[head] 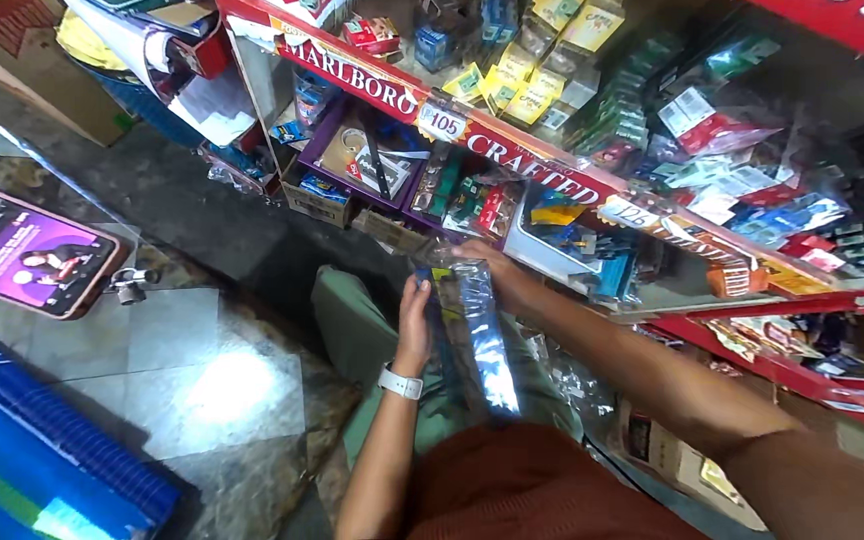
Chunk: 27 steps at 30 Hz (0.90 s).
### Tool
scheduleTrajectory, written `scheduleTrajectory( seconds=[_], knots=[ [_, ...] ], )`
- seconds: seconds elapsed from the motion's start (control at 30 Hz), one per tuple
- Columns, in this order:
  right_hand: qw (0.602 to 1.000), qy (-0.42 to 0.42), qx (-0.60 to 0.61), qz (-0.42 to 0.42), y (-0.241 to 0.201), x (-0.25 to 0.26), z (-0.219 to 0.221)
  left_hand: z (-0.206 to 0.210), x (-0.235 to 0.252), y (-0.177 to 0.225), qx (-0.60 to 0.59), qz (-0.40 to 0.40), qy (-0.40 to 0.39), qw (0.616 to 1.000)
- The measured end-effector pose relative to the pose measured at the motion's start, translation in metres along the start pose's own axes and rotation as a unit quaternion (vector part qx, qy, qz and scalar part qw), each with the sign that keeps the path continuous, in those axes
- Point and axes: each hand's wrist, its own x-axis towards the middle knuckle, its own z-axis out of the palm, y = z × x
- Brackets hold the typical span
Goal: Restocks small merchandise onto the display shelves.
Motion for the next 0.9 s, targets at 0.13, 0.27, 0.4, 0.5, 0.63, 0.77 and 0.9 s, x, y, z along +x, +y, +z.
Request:
scheduleTrajectory(
  seconds=[0.13, 0.27, 0.4, 0.5, 0.63, 0.77, 0.9],
  knots=[
    [0.997, 0.041, 0.042, 0.050, 0.008, -0.006, 0.028, 0.002, 0.001, -0.005, 0.109, -0.002, 0.070, 0.992],
    [0.982, 0.106, -0.149, -0.036, 0.015, 0.000, 0.025, 0.008, -0.022, 0.007, 0.152, 0.021, 0.089, 0.984],
    [0.895, 0.135, -0.360, -0.228, 0.020, -0.006, 0.025, 0.025, -0.037, 0.024, 0.224, 0.027, 0.109, 0.968],
    [0.907, 0.142, -0.342, -0.202, 0.005, -0.008, 0.022, 0.019, -0.025, 0.024, 0.165, 0.036, 0.146, 0.975],
    [0.995, 0.073, -0.060, -0.030, -0.018, -0.007, 0.004, 0.002, -0.011, 0.027, -0.059, -0.010, 0.105, 0.993],
    [0.997, 0.023, 0.004, 0.075, -0.008, -0.012, -0.009, 0.001, -0.010, 0.031, -0.127, -0.017, 0.078, 0.989],
    [0.958, -0.075, -0.269, 0.068, 0.012, -0.016, -0.035, 0.001, -0.017, 0.030, -0.062, -0.022, 0.058, 0.996]
  ],
)
